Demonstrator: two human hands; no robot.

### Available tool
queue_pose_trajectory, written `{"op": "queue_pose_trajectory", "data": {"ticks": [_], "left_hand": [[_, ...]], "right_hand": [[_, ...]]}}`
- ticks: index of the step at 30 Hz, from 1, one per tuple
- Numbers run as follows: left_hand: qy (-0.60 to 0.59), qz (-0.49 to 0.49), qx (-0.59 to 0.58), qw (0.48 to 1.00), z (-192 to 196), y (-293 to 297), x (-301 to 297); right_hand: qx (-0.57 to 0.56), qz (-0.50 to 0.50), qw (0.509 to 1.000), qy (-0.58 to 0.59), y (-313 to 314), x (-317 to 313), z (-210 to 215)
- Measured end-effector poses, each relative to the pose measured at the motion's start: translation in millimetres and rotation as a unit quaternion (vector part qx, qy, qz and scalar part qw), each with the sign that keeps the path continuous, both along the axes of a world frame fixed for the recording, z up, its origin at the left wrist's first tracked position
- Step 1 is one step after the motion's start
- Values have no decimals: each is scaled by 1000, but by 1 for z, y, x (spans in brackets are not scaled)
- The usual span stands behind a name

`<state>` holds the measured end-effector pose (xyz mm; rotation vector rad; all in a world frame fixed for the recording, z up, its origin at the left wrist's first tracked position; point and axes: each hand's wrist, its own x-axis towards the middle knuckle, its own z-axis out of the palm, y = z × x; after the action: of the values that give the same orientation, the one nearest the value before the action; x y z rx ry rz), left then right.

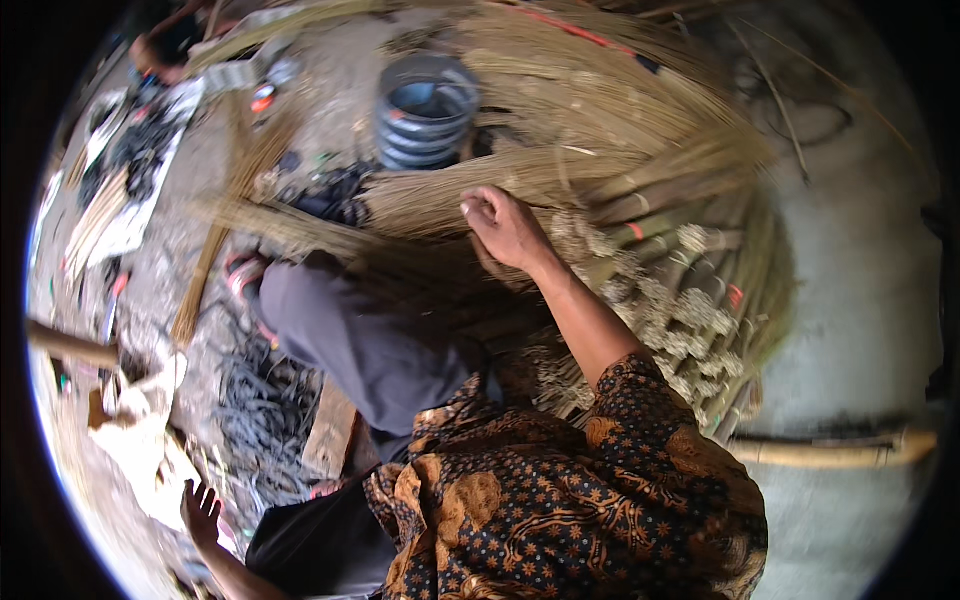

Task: The person sits on the floor and repeatedly gathers bundles of dried stalks, aligns them, and ties them with black strips. The person places each finished bundle aside and continues the process with new stalks.

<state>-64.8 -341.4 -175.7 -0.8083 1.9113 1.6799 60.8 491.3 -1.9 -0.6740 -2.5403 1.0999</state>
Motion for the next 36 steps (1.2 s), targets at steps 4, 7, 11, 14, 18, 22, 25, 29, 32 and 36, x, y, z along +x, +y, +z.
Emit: {"op": "queue_pose_trajectory", "data": {"ticks": [4, 7, 11, 14, 18, 22, 25, 29, 32, 36], "left_hand": [[-2, -95, -6, 995, -1, 53, -66], [-25, -123, -23, 992, 1, 91, -96], [-29, -161, -39, 986, 2, 118, -113], [-47, -163, -41, 985, 4, 118, -114], [-37, -150, -20, 988, 6, 107, -107], [-58, -117, -22, 991, 13, 102, -95], [-88, -112, 49, 989, 27, 106, -83], [-78, -118, -57, 988, 47, 114, -61], [-86, -112, -82, 987, 57, 119, -47], [-114, -55, -107, 986, 62, 122, -39]], "right_hand": [[-1, -149, 987, 54, 64, 66, 51], [82, -272, 954, 90, 117, 134, 70], [215, -440, 869, 73, 184, 249, 73], [231, -558, 797, -15, 217, 336, 71], [178, -655, 715, -169, 233, 410, 71], [122, -633, 747, -162, 244, 398, 66], [37, -624, 774, -100, 260, 354, 59], [-63, -629, 773, -62, 295, 306, 48], [-61, -656, 749, -71, 326, 296, 25], [-126, -669, 732, 0, 357, 302, -1]]}}
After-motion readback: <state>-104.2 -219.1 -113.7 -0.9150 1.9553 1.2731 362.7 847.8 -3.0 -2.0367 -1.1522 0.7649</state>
